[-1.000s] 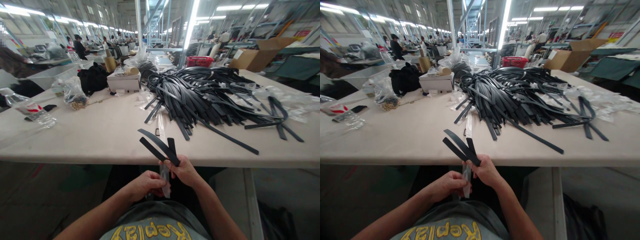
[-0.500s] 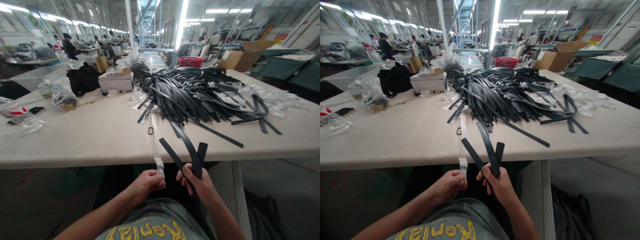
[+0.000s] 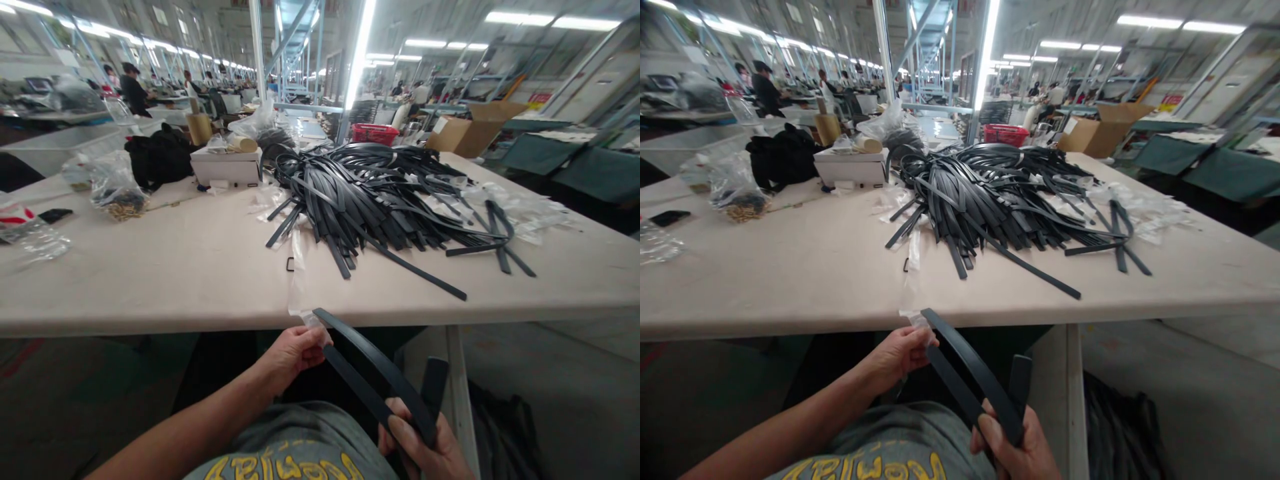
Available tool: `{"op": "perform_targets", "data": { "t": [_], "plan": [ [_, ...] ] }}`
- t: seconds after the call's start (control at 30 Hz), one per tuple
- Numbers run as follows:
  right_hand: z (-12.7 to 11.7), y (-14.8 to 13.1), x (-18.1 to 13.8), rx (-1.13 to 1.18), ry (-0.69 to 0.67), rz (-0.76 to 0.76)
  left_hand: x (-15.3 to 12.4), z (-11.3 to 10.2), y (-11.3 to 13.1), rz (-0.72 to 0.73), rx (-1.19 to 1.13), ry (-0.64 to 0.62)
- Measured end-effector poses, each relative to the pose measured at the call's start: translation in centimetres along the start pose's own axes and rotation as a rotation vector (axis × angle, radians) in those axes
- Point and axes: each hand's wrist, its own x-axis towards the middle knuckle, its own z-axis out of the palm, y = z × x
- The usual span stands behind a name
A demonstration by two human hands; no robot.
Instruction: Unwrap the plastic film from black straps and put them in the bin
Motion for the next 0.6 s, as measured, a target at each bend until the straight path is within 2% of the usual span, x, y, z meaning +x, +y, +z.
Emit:
{"op": "perform_targets", "data": {
  "t": [0.2,0.4,0.53,0.6],
  "plan": [
    [0.2,0.3,0.3,-0.094,0.09,-0.024,0.0,-0.5,-0.2,-0.045,0.028,-0.024],
    [2.3,-1.8,1.1,-0.127,0.112,-0.032,-0.2,0.0,-1.8,-0.05,0.046,-0.075],
    [3.9,-2.7,3.2,-0.043,0.089,-0.059,-0.7,1.0,-2.4,0.004,0.061,-0.148],
    [3.9,-2.3,3.8,-0.01,0.071,-0.086,-0.8,0.9,-1.7,0.069,0.078,-0.13]
  ]
}}
